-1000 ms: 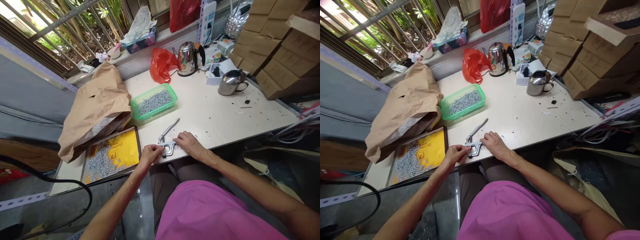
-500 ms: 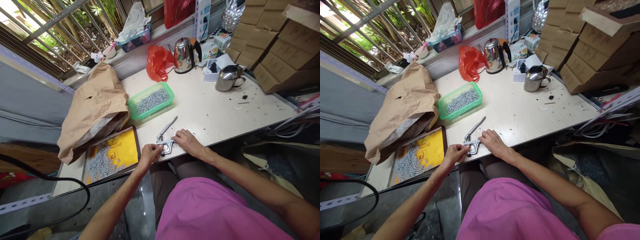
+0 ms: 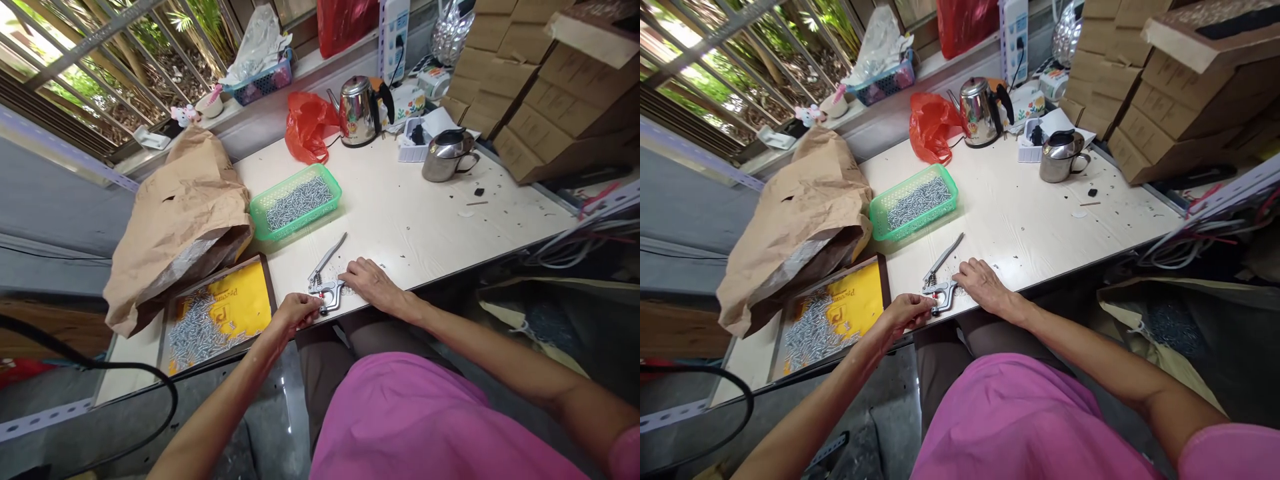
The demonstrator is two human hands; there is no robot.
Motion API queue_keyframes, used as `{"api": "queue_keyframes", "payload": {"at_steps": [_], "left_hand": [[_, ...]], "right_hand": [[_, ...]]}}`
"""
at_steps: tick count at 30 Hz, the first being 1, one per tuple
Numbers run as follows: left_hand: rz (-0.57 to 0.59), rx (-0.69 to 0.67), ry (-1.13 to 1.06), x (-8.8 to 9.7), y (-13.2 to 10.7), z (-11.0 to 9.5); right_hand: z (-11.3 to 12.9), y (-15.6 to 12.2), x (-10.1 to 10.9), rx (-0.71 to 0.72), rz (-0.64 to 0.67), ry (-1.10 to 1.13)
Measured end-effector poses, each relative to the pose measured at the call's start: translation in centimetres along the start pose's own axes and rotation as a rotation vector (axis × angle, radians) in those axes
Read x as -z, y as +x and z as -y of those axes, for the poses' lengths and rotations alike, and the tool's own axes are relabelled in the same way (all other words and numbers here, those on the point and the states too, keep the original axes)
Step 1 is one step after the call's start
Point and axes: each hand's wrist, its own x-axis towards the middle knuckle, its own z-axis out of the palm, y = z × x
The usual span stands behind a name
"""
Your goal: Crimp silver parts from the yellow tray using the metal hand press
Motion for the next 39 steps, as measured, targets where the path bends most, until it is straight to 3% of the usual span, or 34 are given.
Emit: {"api": "queue_keyframes", "payload": {"at_steps": [5, 11, 15, 21, 24, 31, 39], "left_hand": [[0.008, 0.007, 0.067, -0.3, 0.0, -0.1], [-0.003, 0.008, 0.059, -0.7, -0.3, 0.2], [-0.009, -0.006, 0.043, -0.7, -0.2, 0.7], [-0.023, 0.001, 0.029, -0.7, 0.0, 1.1], [-0.015, -0.005, 0.019, -0.7, -0.2, 1.1], [-0.041, 0.003, 0.002, -0.9, -0.4, 1.2], [-0.071, 0.018, 0.006, -0.9, -0.2, 1.7]], "right_hand": [[0.4, 0.1, 0.4, -0.023, 0.032, -0.028], [-0.5, 1.0, 2.7, 0.019, 0.164, 0.087], [-3.1, 3.3, 3.2, 0.136, 0.184, 0.080], [-5.5, 7.5, 1.8, 0.300, 0.349, 0.039], [-5.0, 8.2, 2.0, 0.304, 0.402, -0.013], [-3.4, 8.2, 4.7, 0.236, 0.534, -0.071], [-2.7, 7.4, 5.0, 0.192, 0.508, -0.106]]}}
